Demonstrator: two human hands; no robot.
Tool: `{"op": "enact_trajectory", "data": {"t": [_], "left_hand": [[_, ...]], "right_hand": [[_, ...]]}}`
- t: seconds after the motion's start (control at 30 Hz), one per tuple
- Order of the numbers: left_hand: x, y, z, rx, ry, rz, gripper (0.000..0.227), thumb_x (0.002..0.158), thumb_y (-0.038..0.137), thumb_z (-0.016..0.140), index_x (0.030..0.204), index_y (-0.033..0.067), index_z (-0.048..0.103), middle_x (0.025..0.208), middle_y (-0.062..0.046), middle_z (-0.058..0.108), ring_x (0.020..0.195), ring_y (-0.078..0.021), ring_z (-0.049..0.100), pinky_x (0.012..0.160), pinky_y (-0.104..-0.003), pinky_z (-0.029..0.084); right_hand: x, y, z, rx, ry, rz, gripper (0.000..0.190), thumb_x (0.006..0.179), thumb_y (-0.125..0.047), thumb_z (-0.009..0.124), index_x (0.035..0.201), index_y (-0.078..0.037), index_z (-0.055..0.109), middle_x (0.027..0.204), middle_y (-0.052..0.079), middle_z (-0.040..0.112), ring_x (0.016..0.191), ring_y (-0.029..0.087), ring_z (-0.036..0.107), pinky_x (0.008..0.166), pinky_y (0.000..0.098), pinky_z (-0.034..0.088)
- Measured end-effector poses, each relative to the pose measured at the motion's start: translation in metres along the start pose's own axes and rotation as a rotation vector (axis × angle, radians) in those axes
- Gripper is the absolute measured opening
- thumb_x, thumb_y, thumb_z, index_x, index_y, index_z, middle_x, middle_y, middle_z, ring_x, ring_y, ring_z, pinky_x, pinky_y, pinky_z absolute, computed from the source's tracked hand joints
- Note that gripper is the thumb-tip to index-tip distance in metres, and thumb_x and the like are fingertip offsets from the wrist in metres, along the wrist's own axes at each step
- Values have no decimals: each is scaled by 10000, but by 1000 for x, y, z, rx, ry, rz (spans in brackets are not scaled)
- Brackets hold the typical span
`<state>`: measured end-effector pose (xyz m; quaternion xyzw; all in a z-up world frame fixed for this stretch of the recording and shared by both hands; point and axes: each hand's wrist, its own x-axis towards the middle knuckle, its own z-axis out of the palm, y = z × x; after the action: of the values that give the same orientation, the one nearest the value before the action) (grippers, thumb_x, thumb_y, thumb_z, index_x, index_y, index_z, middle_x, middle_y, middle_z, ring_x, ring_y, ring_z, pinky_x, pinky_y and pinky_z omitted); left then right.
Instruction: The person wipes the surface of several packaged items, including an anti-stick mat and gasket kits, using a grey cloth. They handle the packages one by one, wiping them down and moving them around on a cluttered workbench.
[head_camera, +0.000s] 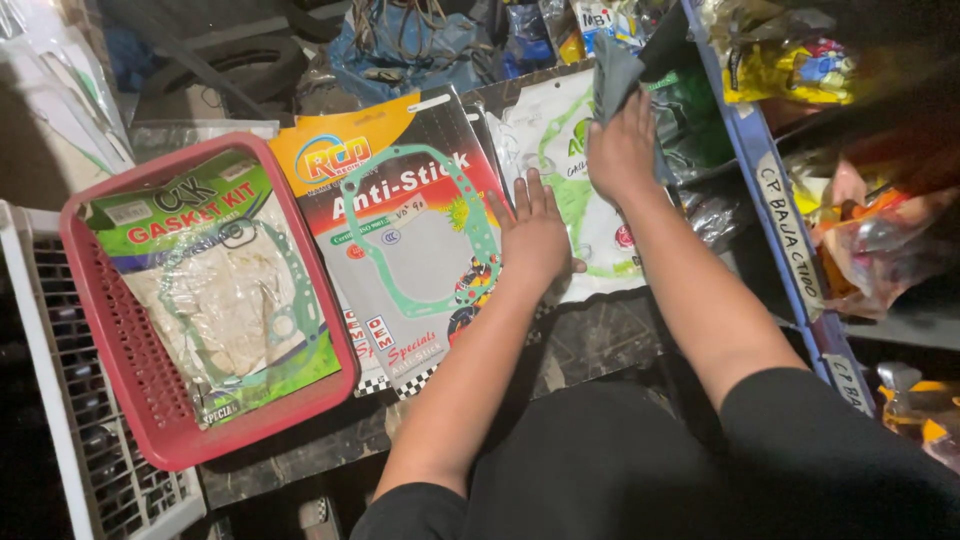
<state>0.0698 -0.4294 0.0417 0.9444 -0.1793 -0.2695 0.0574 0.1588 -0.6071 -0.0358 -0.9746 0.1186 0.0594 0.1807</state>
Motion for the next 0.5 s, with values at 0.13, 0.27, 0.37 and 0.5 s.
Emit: {"op": "enact_trajectory", "data": {"t": [0.13, 0.27, 0.37, 0.5], "left_hand": [[1, 2, 0, -2, 18, -18, 1256, 710, 595, 878, 1597, -25, 240, 1703, -244, 107, 1581, -411, 95, 1191, -778, -98], [2, 6, 11, -3, 44, -7, 1173, 752, 538, 862, 1588, -26, 262, 1682, -242, 195, 1575, -417, 123, 1184, -779, -100], [4, 5, 5, 29, 50, -19, 1091, 791, 530, 829, 1576, -12, 300, 1685, -226, 210, 1576, -408, 131, 1194, -763, -93], [7, 3, 5, 44, 11, 5, 1213, 744, 595, 852, 1587, -31, 246, 1696, -263, 110, 1575, -436, 85, 1194, -774, -100]], "right_hand": [[-9, -2, 3, -84, 49, -101, 735, 1112, -356, 403, 1545, 221, 263, 1648, 384, 185, 1570, 448, 76, 1290, 529, 54], [-93, 24, 5, 8, 84, -562, 625, 1054, -252, 558, 1441, 223, 432, 1531, 423, 396, 1514, 508, 269, 1258, 538, 226], [-127, 43, 15, 38, 132, -682, 544, 1019, -250, 598, 1418, 117, 547, 1544, 319, 466, 1517, 474, 313, 1259, 531, 273], [-98, 23, 9, -104, 160, -368, 570, 1069, -217, 520, 1460, 195, 472, 1561, 372, 415, 1503, 528, 270, 1247, 571, 235]]}}
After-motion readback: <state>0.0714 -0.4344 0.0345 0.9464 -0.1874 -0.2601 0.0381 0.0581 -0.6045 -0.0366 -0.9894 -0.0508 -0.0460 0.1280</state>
